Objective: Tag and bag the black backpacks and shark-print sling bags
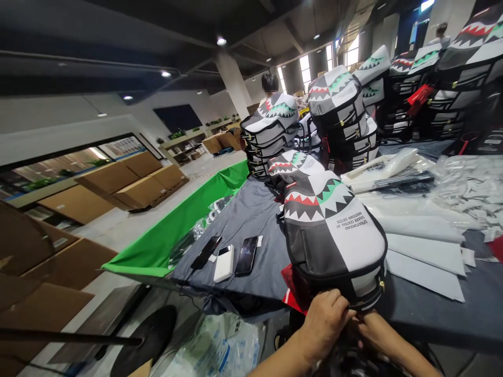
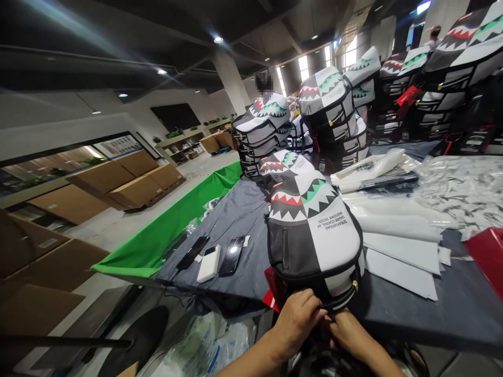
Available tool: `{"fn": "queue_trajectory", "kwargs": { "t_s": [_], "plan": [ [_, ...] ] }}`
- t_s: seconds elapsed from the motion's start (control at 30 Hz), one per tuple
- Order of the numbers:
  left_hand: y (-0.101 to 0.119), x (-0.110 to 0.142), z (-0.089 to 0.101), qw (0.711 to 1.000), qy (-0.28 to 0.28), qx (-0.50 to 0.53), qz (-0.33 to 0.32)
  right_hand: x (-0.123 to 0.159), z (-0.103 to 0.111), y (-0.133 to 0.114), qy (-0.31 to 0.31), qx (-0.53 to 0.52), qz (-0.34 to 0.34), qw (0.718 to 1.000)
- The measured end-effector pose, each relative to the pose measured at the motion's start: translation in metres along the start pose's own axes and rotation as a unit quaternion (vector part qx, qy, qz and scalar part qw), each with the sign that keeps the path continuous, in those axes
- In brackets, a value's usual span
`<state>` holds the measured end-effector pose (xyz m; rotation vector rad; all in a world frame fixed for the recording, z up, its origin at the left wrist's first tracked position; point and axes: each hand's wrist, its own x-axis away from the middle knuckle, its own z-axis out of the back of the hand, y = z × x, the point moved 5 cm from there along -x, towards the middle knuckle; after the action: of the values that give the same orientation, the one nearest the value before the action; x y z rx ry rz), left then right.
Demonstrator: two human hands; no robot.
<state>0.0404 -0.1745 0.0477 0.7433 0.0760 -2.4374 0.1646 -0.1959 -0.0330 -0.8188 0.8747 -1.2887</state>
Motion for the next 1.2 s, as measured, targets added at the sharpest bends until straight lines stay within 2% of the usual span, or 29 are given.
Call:
{"fn": "queue_trajectory", "kwargs": {
  "t_s": [0.03, 0.07, 0.13, 0.2, 0.27, 0.33, 0.4, 0.47, 0.5, 0.57, 0.63, 0.7, 0.83, 0.93, 1.0, 1.1, 1.2],
  "plan": [
    [-0.005, 0.004, 0.001, 1.0, 0.001, -0.017, -0.003, 0.006, 0.011, -0.003, -0.008, 0.001, 0.002, 1.0],
    [-0.009, 0.007, 0.002, 0.999, 0.007, -0.031, -0.011, 0.012, 0.025, -0.007, 0.008, 0.012, 0.005, 1.0],
    [-0.014, 0.01, 0.006, 0.999, 0.018, -0.041, -0.031, 0.023, 0.054, -0.02, 0.104, 0.065, 0.033, 0.992],
    [-0.019, 0.01, 0.015, 0.997, 0.025, -0.024, -0.063, 0.027, 0.073, -0.038, 0.191, 0.143, 0.087, 0.967],
    [-0.023, 0.007, 0.023, 0.996, 0.024, -0.001, -0.09, 0.018, 0.073, -0.053, 0.193, 0.209, 0.137, 0.949],
    [-0.03, 0.007, 0.025, 0.996, 0.009, 0.011, -0.092, 0.005, 0.069, -0.055, 0.158, 0.225, 0.135, 0.952],
    [-0.036, 0.012, 0.018, 0.997, -0.012, 0.002, -0.073, -0.005, 0.07, -0.046, 0.096, 0.165, 0.102, 0.976],
    [-0.04, 0.021, 0.005, 0.998, -0.023, -0.017, -0.064, -0.008, 0.084, -0.029, 0.049, 0.08, 0.061, 0.994],
    [-0.041, 0.026, -0.003, 0.997, -0.026, -0.029, -0.062, -0.008, 0.097, -0.018, 0.055, 0.054, 0.04, 0.996],
    [-0.042, 0.034, -0.017, 0.997, -0.033, -0.051, -0.05, -0.007, 0.137, 0.007, 0.131, 0.066, -0.006, 0.989],
    [-0.043, 0.038, -0.028, 0.997, -0.036, -0.065, -0.024, -0.009, 0.174, 0.03, 0.2, 0.132, -0.05, 0.97],
    [-0.043, 0.038, -0.032, 0.997, -0.018, -0.07, 0.004, -0.016, 0.196, 0.047, 0.205, 0.206, -0.078, 0.954],
    [-0.038, 0.033, -0.02, 0.999, 0.004, -0.041, 0.013, -0.028, 0.204, 0.067, 0.176, 0.268, -0.103, 0.942],
    [-0.031, 0.026, 0.001, 0.998, -0.012, 0.056, 0.0, -0.031, 0.206, 0.076, 0.154, 0.261, -0.132, 0.944],
    [-0.027, 0.021, 0.015, 0.99, -0.014, 0.136, 0.016, -0.032, 0.209, 0.08, 0.125, 0.25, -0.156, 0.947],
    [-0.016, 0.016, 0.026, 0.97, 0.039, 0.237, 0.03, -0.035, 0.216, 0.08, 0.089, 0.237, -0.161, 0.954],
    [0.003, 0.012, 0.021, 0.943, 0.095, 0.319, 0.007, -0.039, 0.22, 0.076, 0.078, 0.238, -0.147, 0.957]
  ]
}}
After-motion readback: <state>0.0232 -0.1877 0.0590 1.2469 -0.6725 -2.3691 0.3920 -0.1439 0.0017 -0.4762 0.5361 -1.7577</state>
